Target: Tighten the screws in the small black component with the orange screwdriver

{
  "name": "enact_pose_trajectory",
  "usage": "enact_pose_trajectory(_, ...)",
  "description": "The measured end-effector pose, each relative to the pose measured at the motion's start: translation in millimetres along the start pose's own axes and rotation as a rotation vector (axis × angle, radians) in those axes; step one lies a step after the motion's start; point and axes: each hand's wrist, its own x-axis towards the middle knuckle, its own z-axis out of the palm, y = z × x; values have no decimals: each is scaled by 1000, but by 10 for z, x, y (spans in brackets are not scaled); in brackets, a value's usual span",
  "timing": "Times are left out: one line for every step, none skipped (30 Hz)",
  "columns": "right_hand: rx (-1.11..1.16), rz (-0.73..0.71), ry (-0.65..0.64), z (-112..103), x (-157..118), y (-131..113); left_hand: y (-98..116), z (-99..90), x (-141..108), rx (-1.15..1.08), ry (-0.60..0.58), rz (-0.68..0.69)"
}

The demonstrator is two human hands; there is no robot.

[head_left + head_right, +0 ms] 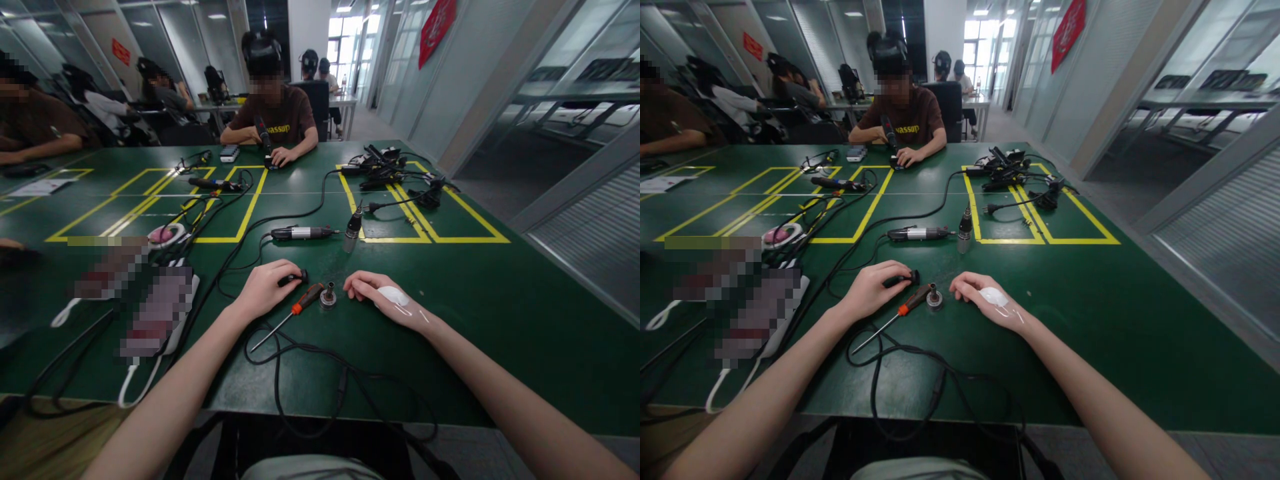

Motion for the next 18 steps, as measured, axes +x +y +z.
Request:
enact_pose_trajectory(1, -2, -1, -2, 0, 2, 0, 0, -1, 7, -2, 4)
enact_pose_trajectory(1, -4, -2, -4, 0, 3, 1, -1, -3, 14, -5, 7)
enact_pose_trajectory(0, -6, -3, -6, -1, 2, 3, -4, -4, 20, -9, 9)
enact_pose_trajectory(-2, -6, -5, -8, -2, 0, 6, -9, -5, 26, -13, 11)
enact_pose_trajectory(-4, -6, -5, -9, -4, -4, 9, -13, -4, 29, -18, 11)
enact_pose_trajectory(-5, -4, -5, -10, -6, -8, 13, -18, -1, 31, -23, 10)
enact_pose_trajectory(-6, -2, -4, -11, -8, -11, 16, -22, 3, 30, -29, 9)
enact_pose_trajectory(-6, 0, -4, -11, -9, -15, 19, -25, 9, 27, -37, 6)
enact_pose_trajectory(-5, 1, -5, -11, -10, -17, 22, -26, 16, 22, -43, 3)
enact_pose_trajectory(-3, 2, -3, -11, -11, -17, 25, -25, 23, 14, -49, -1)
enact_pose_trajectory(-1, 2, -1, -11, -11, -16, 26, -22, 30, 3, -54, -5)
enact_pose_trajectory(2, 2, 1, -10, -10, -13, 27, -18, 36, -9, -57, -9)
enact_pose_trajectory(4, 4, 3, -10, -9, -8, 27, -15, 40, -25, -61, -13)
enact_pose_trajectory(5, 7, 3, -10, -9, -3, 26, -15, 43, -41, -64, -17)
enact_pose_trajectory(6, 8, 3, -10, -8, 3, 24, -22, 44, -58, -68, -21)
enact_pose_trajectory(5, 8, 4, -11, -8, 8, 21, -35, 41, -74, -72, -26)
enact_pose_trajectory(5, 7, 5, -13, -8, 12, 16, -58, 36, -88, -75, -32)
enact_pose_trajectory(4, 7, 6, -15, -9, 15, 10, -89, 27, -102, -77, -40)
